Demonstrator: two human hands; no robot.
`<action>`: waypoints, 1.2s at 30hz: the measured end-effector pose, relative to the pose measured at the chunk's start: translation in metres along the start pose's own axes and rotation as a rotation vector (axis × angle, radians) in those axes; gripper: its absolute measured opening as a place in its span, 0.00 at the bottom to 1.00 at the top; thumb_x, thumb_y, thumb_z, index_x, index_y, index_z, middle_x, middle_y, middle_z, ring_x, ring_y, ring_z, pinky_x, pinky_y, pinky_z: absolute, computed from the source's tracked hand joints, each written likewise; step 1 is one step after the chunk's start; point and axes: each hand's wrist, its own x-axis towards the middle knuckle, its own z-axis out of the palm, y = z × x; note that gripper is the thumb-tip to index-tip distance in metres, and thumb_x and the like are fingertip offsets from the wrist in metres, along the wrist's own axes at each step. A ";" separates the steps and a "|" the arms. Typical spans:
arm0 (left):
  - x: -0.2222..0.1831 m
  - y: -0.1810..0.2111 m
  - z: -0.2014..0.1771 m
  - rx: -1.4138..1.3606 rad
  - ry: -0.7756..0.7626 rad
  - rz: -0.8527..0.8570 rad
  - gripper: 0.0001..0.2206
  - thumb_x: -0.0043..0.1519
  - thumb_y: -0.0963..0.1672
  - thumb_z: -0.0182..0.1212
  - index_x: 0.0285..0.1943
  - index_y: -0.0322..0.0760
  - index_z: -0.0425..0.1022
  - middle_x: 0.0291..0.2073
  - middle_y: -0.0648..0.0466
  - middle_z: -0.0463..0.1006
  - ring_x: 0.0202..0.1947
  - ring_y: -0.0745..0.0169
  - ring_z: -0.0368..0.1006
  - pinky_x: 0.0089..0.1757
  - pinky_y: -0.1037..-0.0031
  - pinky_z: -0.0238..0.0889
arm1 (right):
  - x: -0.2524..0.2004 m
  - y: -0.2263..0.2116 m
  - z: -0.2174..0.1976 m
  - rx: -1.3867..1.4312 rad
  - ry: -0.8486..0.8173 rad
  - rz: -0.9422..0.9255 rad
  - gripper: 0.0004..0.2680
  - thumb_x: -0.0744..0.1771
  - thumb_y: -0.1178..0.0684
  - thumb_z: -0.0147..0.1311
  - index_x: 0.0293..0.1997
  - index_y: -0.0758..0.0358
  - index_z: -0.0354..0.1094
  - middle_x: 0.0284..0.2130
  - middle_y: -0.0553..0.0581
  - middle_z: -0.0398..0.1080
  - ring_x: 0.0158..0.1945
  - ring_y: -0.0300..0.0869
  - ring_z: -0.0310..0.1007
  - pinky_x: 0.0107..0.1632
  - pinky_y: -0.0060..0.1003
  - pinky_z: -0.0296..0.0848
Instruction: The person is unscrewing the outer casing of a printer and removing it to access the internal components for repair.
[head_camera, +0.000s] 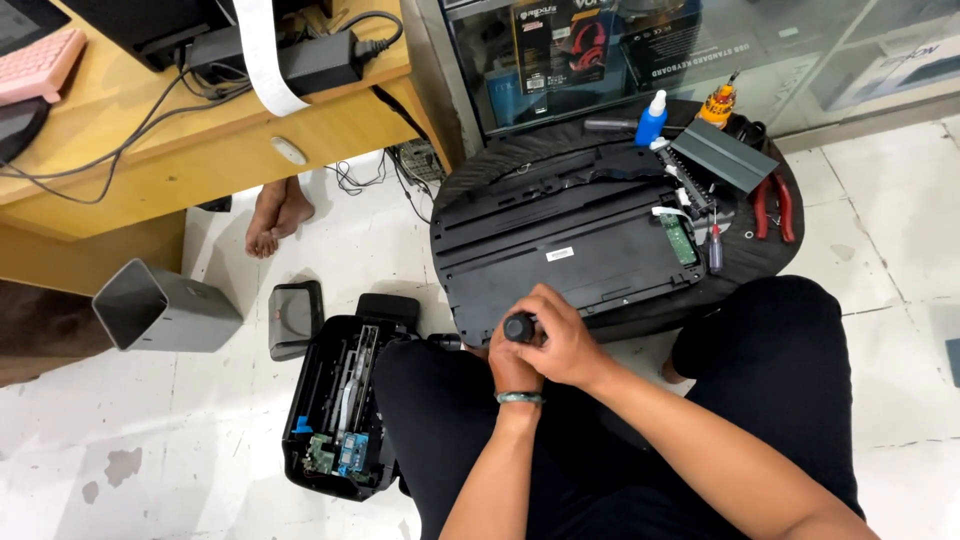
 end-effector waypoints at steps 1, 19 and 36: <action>-0.001 -0.001 0.001 0.001 0.002 0.000 0.10 0.57 0.43 0.70 0.46 0.44 0.79 0.34 0.54 0.84 0.42 0.53 0.81 0.44 0.63 0.77 | 0.005 -0.007 -0.006 0.002 0.000 -0.001 0.17 0.61 0.51 0.71 0.49 0.62 0.68 0.35 0.57 0.67 0.36 0.54 0.74 0.39 0.45 0.77; -0.001 -0.016 0.010 0.004 -0.030 -0.043 0.15 0.57 0.40 0.66 0.53 0.44 0.80 0.40 0.52 0.84 0.45 0.49 0.81 0.44 0.59 0.78 | 0.028 -0.025 -0.038 0.117 -0.139 0.137 0.16 0.62 0.56 0.68 0.54 0.63 0.72 0.41 0.61 0.79 0.49 0.53 0.80 0.53 0.49 0.76; -0.001 -0.016 0.014 0.049 0.023 0.055 0.14 0.55 0.43 0.73 0.50 0.41 0.79 0.37 0.50 0.82 0.42 0.48 0.80 0.41 0.60 0.79 | 0.013 -0.011 -0.026 0.060 -0.057 0.056 0.16 0.62 0.53 0.70 0.47 0.66 0.67 0.36 0.59 0.74 0.40 0.54 0.79 0.46 0.46 0.79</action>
